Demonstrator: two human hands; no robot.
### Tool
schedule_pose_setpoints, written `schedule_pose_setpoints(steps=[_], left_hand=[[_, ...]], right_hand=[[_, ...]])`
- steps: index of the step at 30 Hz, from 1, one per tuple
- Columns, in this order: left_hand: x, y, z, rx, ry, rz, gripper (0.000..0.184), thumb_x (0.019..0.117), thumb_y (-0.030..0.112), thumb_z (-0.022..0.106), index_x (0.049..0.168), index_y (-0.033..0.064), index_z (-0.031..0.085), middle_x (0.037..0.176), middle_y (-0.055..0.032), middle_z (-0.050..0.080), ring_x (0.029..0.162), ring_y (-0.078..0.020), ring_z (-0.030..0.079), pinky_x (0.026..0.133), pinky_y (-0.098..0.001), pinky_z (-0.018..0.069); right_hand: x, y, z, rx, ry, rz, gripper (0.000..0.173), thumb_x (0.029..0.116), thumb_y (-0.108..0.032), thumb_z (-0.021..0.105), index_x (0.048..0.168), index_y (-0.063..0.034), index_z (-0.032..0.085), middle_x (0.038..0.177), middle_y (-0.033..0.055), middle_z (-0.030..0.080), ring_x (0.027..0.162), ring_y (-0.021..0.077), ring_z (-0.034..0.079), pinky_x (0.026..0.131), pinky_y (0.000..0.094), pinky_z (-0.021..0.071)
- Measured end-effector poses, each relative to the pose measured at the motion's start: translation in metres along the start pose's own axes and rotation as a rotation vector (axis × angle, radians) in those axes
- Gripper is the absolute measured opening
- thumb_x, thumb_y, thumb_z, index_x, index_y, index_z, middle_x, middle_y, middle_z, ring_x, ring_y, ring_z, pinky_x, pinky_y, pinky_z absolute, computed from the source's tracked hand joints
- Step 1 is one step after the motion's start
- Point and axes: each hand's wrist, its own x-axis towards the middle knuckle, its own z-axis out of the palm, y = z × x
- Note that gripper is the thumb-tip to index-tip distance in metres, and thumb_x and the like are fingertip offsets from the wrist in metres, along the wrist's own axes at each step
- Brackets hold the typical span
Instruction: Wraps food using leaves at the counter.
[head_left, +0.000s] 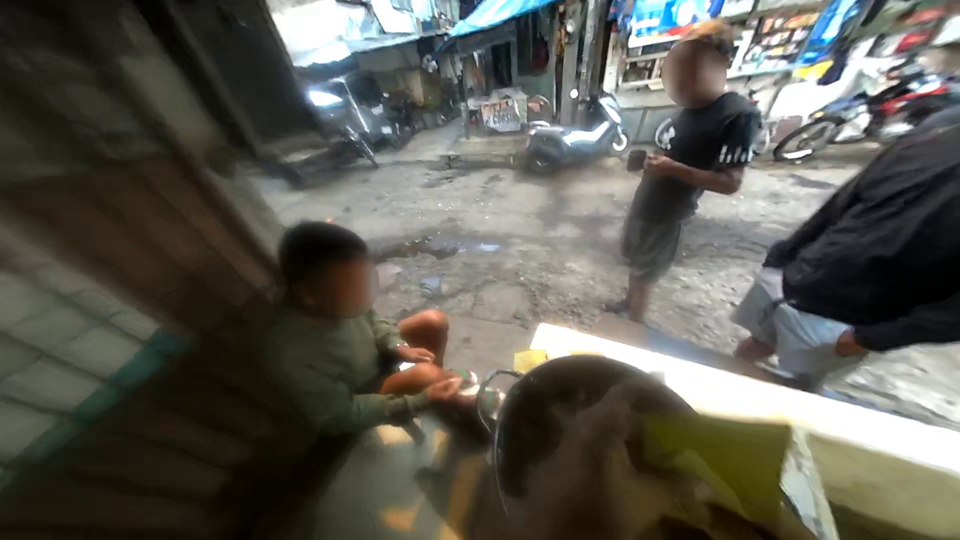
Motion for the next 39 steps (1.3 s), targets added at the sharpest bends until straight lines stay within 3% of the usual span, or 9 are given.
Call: schedule_pose_setpoints(steps=[2, 5, 7, 10, 14, 17, 23, 29, 39], left_hand=[[0.004, -0.003, -0.002, 0.107, 0.053, -0.085, 0.067, 0.0907, 0.024, 0.078, 0.151, 0.0191, 0.048, 0.115, -0.0049, 0.072, 0.098, -0.0125, 0.072, 0.087, -0.0351, 0.0622], [0.002, -0.008, -0.016, 0.566, 0.030, -0.136, 0.048, 0.1027, 0.040, 0.060, 0.145, 0.0174, 0.055, 0.095, -0.0023, 0.073, 0.079, -0.0149, 0.069, 0.074, -0.0397, 0.0599], [-0.002, -0.007, -0.023, 0.882, -0.221, -0.336, 0.040, 0.1016, 0.045, 0.059, 0.126, 0.0130, 0.066, 0.096, -0.0107, 0.072, 0.091, -0.0291, 0.071, 0.084, -0.0534, 0.0572], [-0.006, -0.017, -0.007, 1.050, -0.664, -0.681, 0.066, 0.0895, 0.056, 0.071, 0.126, 0.0014, 0.062, 0.110, -0.0250, 0.068, 0.107, -0.0457, 0.065, 0.090, -0.0680, 0.0501], [0.004, 0.011, 0.013, 1.125, -0.968, -0.816, 0.050, 0.0946, 0.023, 0.071, 0.132, -0.0068, 0.055, 0.127, -0.0313, 0.061, 0.119, -0.0491, 0.060, 0.095, -0.0667, 0.0475], [0.017, 0.022, -0.002, 1.303, -0.844, -0.745, 0.022, 0.0960, 0.002, 0.059, 0.115, -0.0081, 0.066, 0.116, -0.0299, 0.066, 0.111, -0.0491, 0.063, 0.090, -0.0665, 0.0507], [0.052, 0.012, -0.009, 1.526, -0.488, -0.575, 0.016, 0.0960, 0.002, 0.058, 0.105, -0.0017, 0.070, 0.109, -0.0189, 0.068, 0.100, -0.0372, 0.067, 0.083, -0.0525, 0.0550], [0.072, -0.041, -0.002, 1.500, -0.450, -0.623, 0.017, 0.0937, 0.000, 0.059, 0.105, -0.0018, 0.071, 0.112, -0.0190, 0.069, 0.107, -0.0364, 0.067, 0.086, -0.0515, 0.0550], [0.096, -0.068, 0.007, 1.461, -0.568, -0.246, 0.013, 0.0921, 0.009, 0.067, 0.101, 0.0012, 0.073, 0.105, -0.0148, 0.071, 0.101, -0.0328, 0.068, 0.084, -0.0495, 0.0552]], right_hand=[[0.007, 0.004, 0.004, 0.054, 0.124, 0.040, 0.029, 0.0982, -0.002, 0.059, 0.127, -0.0025, 0.056, 0.110, -0.0008, 0.071, 0.103, 0.0082, 0.068, 0.094, 0.0307, 0.0581], [0.021, 0.015, -0.001, 0.081, 0.464, -0.020, 0.021, 0.0978, -0.007, 0.059, 0.118, -0.0022, 0.062, 0.100, 0.0030, 0.073, 0.091, 0.0108, 0.072, 0.082, 0.0297, 0.0620], [0.026, 0.016, -0.011, 0.097, 0.630, -0.083, 0.017, 0.1002, -0.007, 0.054, 0.116, -0.0030, 0.060, 0.097, 0.0015, 0.071, 0.088, 0.0084, 0.070, 0.080, 0.0274, 0.0611], [0.032, 0.021, -0.019, 0.138, 0.734, -0.127, 0.019, 0.1018, -0.006, 0.051, 0.119, -0.0010, 0.058, 0.099, 0.0030, 0.070, 0.089, 0.0079, 0.070, 0.081, 0.0270, 0.0606], [0.033, 0.025, -0.018, 0.194, 0.765, -0.165, 0.022, 0.1021, -0.004, 0.051, 0.124, -0.0015, 0.054, 0.102, 0.0014, 0.069, 0.092, 0.0051, 0.069, 0.084, 0.0234, 0.0592], [0.033, 0.023, -0.025, 0.238, 0.831, -0.226, 0.018, 0.1030, -0.004, 0.049, 0.120, -0.0021, 0.055, 0.100, 0.0011, 0.071, 0.090, 0.0061, 0.071, 0.081, 0.0236, 0.0602], [0.049, 0.026, -0.036, 0.082, 0.781, -0.184, 0.017, 0.1037, -0.010, 0.050, 0.114, -0.0029, 0.061, 0.094, 0.0007, 0.069, 0.087, 0.0061, 0.069, 0.080, 0.0264, 0.0596], [0.052, 0.030, -0.034, 0.005, 0.752, -0.193, 0.014, 0.1023, -0.008, 0.052, 0.107, -0.0044, 0.065, 0.089, -0.0008, 0.070, 0.084, 0.0038, 0.069, 0.079, 0.0232, 0.0580], [0.054, 0.030, -0.033, -0.040, 0.726, -0.190, 0.014, 0.1017, -0.008, 0.051, 0.104, -0.0066, 0.064, 0.086, -0.0042, 0.069, 0.083, 0.0000, 0.067, 0.077, 0.0193, 0.0566]])
